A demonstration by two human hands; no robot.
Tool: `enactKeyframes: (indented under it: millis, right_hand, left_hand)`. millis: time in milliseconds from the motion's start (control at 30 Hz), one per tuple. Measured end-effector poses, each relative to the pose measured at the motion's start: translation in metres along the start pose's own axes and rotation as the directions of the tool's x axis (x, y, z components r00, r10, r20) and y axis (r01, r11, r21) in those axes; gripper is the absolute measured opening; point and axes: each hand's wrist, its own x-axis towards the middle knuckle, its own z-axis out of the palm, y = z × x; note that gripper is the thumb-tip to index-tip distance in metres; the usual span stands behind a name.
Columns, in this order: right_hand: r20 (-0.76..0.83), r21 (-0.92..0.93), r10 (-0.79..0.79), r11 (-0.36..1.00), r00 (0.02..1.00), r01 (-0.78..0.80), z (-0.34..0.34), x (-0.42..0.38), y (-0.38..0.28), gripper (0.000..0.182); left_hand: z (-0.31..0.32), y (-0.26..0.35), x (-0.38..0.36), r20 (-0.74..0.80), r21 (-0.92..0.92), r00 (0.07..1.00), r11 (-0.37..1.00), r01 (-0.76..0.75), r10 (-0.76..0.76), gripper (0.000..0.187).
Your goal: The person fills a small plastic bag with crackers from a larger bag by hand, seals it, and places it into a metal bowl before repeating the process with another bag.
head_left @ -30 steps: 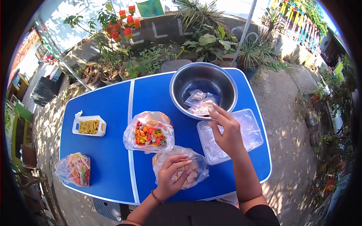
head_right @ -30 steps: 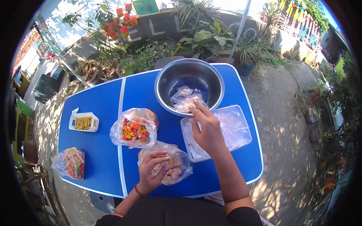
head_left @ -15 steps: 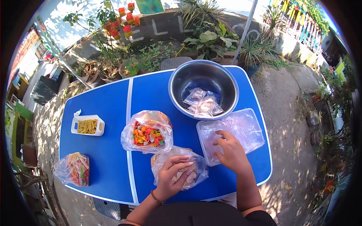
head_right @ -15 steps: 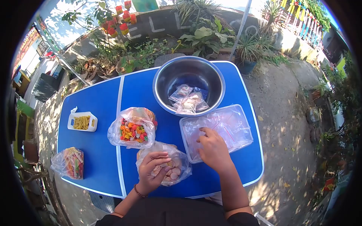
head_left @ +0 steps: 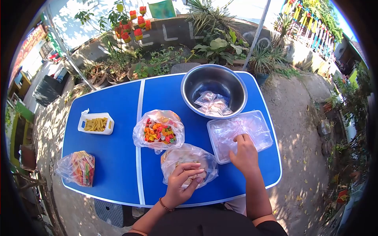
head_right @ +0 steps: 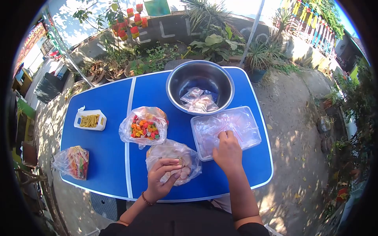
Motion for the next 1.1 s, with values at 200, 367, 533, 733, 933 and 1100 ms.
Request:
enactKeyframes:
  millis: [200, 367, 533, 733, 933, 1100]
  right_hand:
    - [-0.269, 0.08, -0.142, 0.982, 0.953, 0.169, 0.002, -0.005, -0.001, 0.023]
    - [-0.403, 0.449, -0.125, 0.837, 0.907, 0.314, -0.01, -0.013, -0.027, 0.018]
    - [0.125, 0.991, 0.006, 0.048, 0.992, -0.125, 0.008, -0.037, -0.047, 0.01]
    - [0.319, 0.944, -0.169, -0.033, 0.932, -0.329, 0.02, -0.052, -0.048, 0.012]
    - [0.397, 0.878, -0.446, 0.439, 0.802, -0.191, 0.026, -0.064, -0.049, 0.018]
    - [0.27, 0.731, -0.261, 0.683, 0.927, -0.021, 0.021, -0.051, -0.052, 0.024]
  left_hand:
    - [-0.005, 0.009, -0.008, -0.003, -0.039, 1.0, 0.999, 0.02, -0.021, 0.025]
    - [-0.009, 0.003, -0.012, 0.036, -0.076, 0.997, 0.995, 0.066, -0.063, 0.03]
    - [-0.003, -0.002, -0.018, 0.146, -0.454, 0.923, 0.805, 0.381, -0.355, 0.048]
    - [-0.004, -0.009, -0.018, 0.088, -0.736, 0.914, 0.593, 0.327, -0.395, 0.044]
    - [-0.004, -0.017, -0.024, 0.013, -0.86, 0.846, 0.426, 0.28, -0.532, 0.029]
    - [-0.016, -0.022, -0.029, -0.051, -0.7, 0.843, 0.621, 0.352, -0.535, 0.03]
